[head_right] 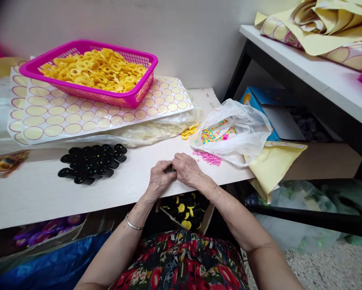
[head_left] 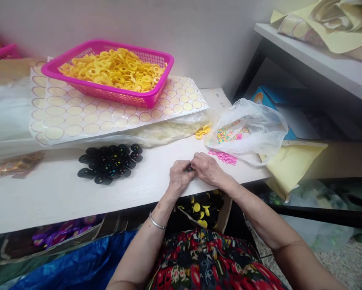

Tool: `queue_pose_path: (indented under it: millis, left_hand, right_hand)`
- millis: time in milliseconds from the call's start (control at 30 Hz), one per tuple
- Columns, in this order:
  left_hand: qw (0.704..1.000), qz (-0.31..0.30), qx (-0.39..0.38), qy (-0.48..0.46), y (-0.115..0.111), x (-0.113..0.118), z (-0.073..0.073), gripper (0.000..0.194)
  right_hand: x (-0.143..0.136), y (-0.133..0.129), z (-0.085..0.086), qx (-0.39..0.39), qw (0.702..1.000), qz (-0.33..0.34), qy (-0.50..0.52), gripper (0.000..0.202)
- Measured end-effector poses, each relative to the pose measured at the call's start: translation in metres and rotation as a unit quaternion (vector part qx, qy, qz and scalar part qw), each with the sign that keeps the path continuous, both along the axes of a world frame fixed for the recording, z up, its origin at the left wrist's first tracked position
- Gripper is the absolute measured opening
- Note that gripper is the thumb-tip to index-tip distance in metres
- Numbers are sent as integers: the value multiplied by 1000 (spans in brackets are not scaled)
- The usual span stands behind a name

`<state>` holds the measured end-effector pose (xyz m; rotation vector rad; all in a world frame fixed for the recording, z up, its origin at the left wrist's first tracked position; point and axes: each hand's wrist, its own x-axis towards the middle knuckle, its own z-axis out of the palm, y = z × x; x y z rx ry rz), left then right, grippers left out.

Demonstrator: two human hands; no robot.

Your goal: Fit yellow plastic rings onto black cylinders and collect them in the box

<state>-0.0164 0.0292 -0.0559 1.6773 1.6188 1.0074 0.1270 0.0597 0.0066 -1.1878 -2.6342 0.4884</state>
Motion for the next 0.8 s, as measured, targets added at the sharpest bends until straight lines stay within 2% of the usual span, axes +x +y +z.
queue_pose_path:
  millis: [167, 333, 400, 500, 567, 633, 700, 800]
  left_hand:
    - [1000, -17, 7, 17, 1, -1, 2, 15]
    - [1000, -17, 5, 23, 1, -1, 7, 7]
    - [1000, -18, 6, 20, 1, 0, 7, 6]
    - [1000, -16, 6, 15, 1, 0, 3, 12]
    - [1000, -14, 7, 14, 1, 1, 1, 16]
    - [1000, -11, 10, 13, 1, 0, -2, 20]
    - [1000, -9, 13, 7, 1, -1, -3, 23]
    - [1000, -7, 15, -3, 1, -2, -3, 25]
  right_hand:
    - [-3, 0, 3, 0, 999, 4, -51, 20]
    - [-9, -4, -1, 21, 998, 12, -60, 20]
    - [-8, -5, -2, 21, 999, 20, -44, 20]
    - [1, 1, -3, -23, 999, 17, 34, 18]
    - [11, 11, -4, -43, 993, -22, 108, 15]
    - [19, 25, -8, -26, 983, -97, 154, 12]
    - [23, 42, -13, 6, 975, -164, 150, 12]
    - [22, 66, -20, 30, 977, -190, 88, 15]
